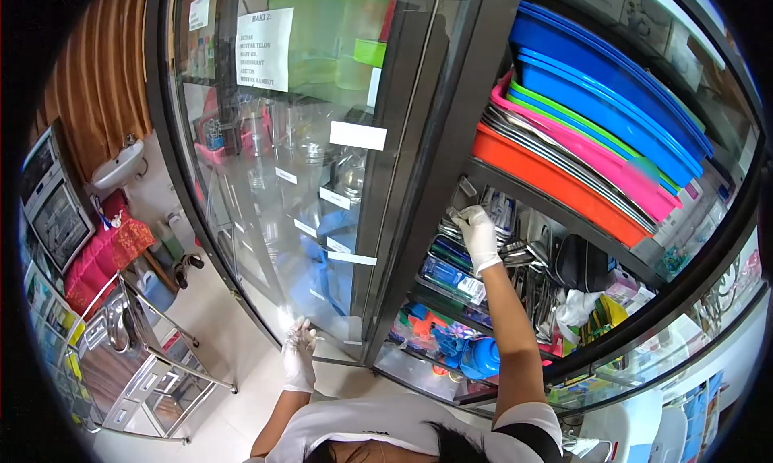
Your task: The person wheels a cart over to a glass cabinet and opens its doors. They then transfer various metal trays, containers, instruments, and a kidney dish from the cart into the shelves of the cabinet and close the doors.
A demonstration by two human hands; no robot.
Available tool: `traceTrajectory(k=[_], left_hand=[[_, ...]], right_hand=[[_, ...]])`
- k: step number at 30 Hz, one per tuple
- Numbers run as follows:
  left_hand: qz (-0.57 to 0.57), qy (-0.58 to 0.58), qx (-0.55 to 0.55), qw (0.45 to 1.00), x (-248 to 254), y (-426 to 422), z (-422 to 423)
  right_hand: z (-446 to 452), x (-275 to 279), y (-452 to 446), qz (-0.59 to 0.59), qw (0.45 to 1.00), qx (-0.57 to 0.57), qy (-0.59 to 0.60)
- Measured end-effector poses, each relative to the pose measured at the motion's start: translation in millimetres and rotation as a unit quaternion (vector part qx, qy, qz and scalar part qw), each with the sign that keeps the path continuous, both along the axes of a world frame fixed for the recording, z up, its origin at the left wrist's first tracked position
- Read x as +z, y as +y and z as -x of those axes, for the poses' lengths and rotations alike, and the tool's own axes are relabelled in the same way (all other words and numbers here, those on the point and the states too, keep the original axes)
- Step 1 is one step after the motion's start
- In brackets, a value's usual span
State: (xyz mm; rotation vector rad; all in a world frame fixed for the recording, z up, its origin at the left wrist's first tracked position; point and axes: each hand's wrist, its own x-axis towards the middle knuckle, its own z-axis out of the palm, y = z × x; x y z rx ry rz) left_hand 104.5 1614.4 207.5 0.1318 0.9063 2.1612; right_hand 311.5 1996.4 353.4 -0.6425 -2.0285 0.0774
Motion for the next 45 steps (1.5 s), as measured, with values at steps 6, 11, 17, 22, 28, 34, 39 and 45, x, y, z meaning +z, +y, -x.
traceTrajectory(k=[6, 11, 17, 22, 28, 34, 39, 45], left_hand=[[0.010, 0.007, -0.004, 1.000, -10, -3, 0], [0.011, 0.016, -0.012, 1.000, -14, -2, 4], [0.005, -0.002, 0.000, 1.000, 0, 1, 2], [0.021, 0.023, -0.028, 0.999, -13, 3, 6], [0.020, 0.015, -0.045, 0.999, -9, 10, 3], [0.015, 0.005, -0.041, 0.999, -2, 16, 4], [0.029, -0.004, -0.044, 0.999, 1, 16, 1], [0.029, 0.006, -0.036, 0.999, -1, 20, 9]], right_hand=[[10, -11, 19, -0.039, 0.990, -0.066, -0.116], [10, -17, 35, -0.018, 0.976, -0.101, -0.193], [5, -42, 78, -0.038, 0.943, -0.107, -0.313], [2, -47, 96, 0.010, 0.951, -0.074, -0.299], [5, -51, 111, 0.056, 0.942, -0.103, -0.315], [9, -44, 116, 0.063, 0.931, -0.056, -0.355], [-3, -44, 122, 0.093, 0.926, 0.005, -0.367], [15, -21, 112, 0.099, 0.932, -0.026, -0.347]])
